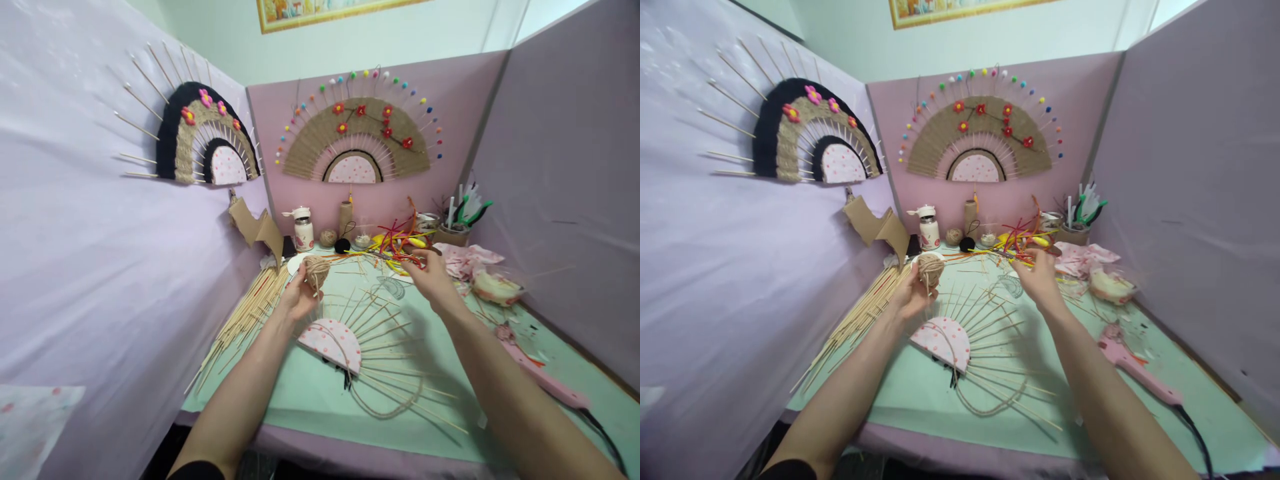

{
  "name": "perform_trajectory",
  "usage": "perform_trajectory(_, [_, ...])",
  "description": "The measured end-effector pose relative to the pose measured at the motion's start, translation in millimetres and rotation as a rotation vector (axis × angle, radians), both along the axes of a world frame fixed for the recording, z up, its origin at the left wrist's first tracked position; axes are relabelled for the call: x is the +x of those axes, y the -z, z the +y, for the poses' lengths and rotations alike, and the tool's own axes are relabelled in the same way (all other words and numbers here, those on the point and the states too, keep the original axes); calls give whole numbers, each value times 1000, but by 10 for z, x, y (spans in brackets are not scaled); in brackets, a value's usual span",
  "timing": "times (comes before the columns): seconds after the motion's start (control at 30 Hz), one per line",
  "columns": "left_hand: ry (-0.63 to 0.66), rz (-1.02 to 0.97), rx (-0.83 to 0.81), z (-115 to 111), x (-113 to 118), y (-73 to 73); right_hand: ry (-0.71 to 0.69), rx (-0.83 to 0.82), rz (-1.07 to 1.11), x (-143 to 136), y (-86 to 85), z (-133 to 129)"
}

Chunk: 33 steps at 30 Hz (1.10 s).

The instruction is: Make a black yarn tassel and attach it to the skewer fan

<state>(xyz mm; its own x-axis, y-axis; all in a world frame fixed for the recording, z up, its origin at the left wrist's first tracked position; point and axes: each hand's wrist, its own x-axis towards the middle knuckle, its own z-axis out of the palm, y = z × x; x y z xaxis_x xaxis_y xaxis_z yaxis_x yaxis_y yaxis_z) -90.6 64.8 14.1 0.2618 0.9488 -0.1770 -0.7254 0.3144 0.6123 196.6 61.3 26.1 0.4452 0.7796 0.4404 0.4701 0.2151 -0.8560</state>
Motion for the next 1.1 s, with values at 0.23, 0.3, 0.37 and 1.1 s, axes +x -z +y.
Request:
perform_trajectory(0.23, [76,38,133,-132,45,-32,-408,-44,-221,-641,-123,-164])
perform_trajectory(0.3, [98,79,222,-177,36,-57,-578,-98,-184,-819,-130,-204])
perform_trajectory(0.37, [103,128,301,-212,30,-83,-716,-162,-114,-949,-92,-209])
perform_trajectory(1.1, [-397,753,777,-294,271,72,-575,62,-201,-1069,-87,-272])
